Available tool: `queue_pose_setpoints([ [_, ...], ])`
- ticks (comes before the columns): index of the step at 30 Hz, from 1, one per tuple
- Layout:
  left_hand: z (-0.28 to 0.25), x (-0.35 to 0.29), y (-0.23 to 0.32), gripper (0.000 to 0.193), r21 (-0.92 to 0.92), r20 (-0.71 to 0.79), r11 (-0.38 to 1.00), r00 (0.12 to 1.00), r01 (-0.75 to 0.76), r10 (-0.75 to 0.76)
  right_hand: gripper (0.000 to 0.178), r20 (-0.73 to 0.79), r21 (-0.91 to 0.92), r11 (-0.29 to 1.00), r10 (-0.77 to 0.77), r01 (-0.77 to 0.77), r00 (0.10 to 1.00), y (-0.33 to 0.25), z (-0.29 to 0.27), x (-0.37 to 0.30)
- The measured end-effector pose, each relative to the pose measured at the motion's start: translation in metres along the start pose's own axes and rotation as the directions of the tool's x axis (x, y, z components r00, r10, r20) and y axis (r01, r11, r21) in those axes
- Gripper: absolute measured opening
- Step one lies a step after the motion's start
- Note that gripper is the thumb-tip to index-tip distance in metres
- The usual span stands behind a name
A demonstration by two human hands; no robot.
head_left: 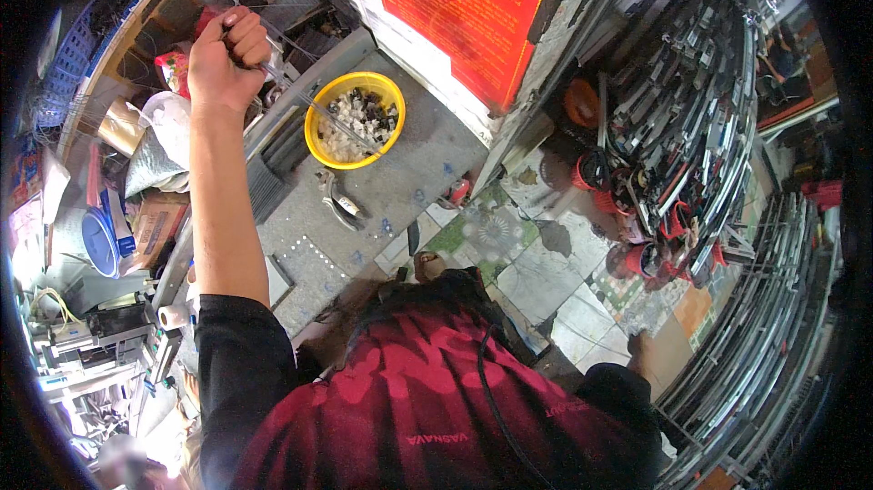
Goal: The person uses pliers to strip and bend thin metal rods, then threads small plastic pieces onto them at a cluttered workbench. They repeatedly pick up rods, manipulate them with pliers, and place the assembled pieces into a yellow bowl.
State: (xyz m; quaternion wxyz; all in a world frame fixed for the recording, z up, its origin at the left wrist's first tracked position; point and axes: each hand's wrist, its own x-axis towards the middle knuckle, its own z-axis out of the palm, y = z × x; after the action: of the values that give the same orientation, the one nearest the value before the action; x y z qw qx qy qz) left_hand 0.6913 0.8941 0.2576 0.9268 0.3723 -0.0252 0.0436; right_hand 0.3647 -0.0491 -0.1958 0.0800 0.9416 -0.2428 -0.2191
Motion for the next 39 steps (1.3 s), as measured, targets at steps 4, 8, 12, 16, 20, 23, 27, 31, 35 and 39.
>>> queue_pose_setpoints([
  [4, 0.008, -0.003, -0.022, 0.023, 0.028, -0.024, 0.999, 0.999, 0.023, -0.022, 0.028, 0.452, 0.839, 0.444, -0.245, -0.315, 0.858, -0.051, -0.023, 0.041],
  [8, 0.014, -0.025, -0.039, 0.023, 0.019, 0.009, 1.0, 1.0, 0.021, -0.021, 0.034, 0.619, 0.745, 0.083, -0.455, -0.661, 0.64, -0.08, -0.051, 0.05],
  [12, 0.014, -0.057, -0.042, 0.025, -0.022, -0.004, 1.0, 1.0, -0.009, 0.009, 0.046, 0.719, 0.645, -0.137, -0.224, -0.752, 0.658, -0.057, -0.056, 0.057],
  [16, 0.014, -0.081, -0.034, 0.027, -0.094, 0.059, 0.995, 0.998, 0.008, -0.003, 0.048, 0.572, 0.79, 0.178, 0.129, -0.586, 0.81, -0.009, -0.053, 0.076],
  [20, 0.018, -0.099, -0.024, 0.026, -0.112, 0.061, 0.994, 0.998, 0.014, -0.007, 0.052, 0.136, 0.351, 0.858, 0.351, -0.376, 0.927, -0.032, -0.092, 0.104],
  [23, 0.022, -0.107, -0.031, 0.025, -0.128, 0.049, 0.992, 0.999, 0.021, -0.014, 0.055, -0.179, 0.465, 0.884, 0.047, 0.043, 0.983, -0.143, -0.161, 0.106],
  [27, 0.027, -0.114, -0.049, 0.025, -0.24, 0.085, 0.969, 0.995, 0.063, -0.044, 0.027, -0.635, 0.617, 0.131, -0.5, 0.776, 0.589, -0.357, -0.282, 0.001],
  [31, 0.033, -0.128, -0.076, 0.025, -0.365, 0.096, 0.926, 0.993, 0.097, -0.066, 0.046, -0.672, 0.575, -0.251, -0.688, 0.779, 0.275, -0.502, -0.377, -0.174],
  [35, 0.034, -0.151, -0.095, 0.026, -0.392, 0.05, 0.915, 0.995, 0.098, -0.085, 0.041, -0.748, 0.54, -0.499, -0.654, 0.678, 0.114, -0.569, -0.416, -0.267],
  [39, 0.029, -0.171, -0.095, 0.027, -0.403, 0.081, 0.912, 0.995, 0.081, -0.053, 0.037, -0.591, 0.711, -0.48, -0.804, 0.514, 0.066, -0.57, -0.405, -0.295],
])
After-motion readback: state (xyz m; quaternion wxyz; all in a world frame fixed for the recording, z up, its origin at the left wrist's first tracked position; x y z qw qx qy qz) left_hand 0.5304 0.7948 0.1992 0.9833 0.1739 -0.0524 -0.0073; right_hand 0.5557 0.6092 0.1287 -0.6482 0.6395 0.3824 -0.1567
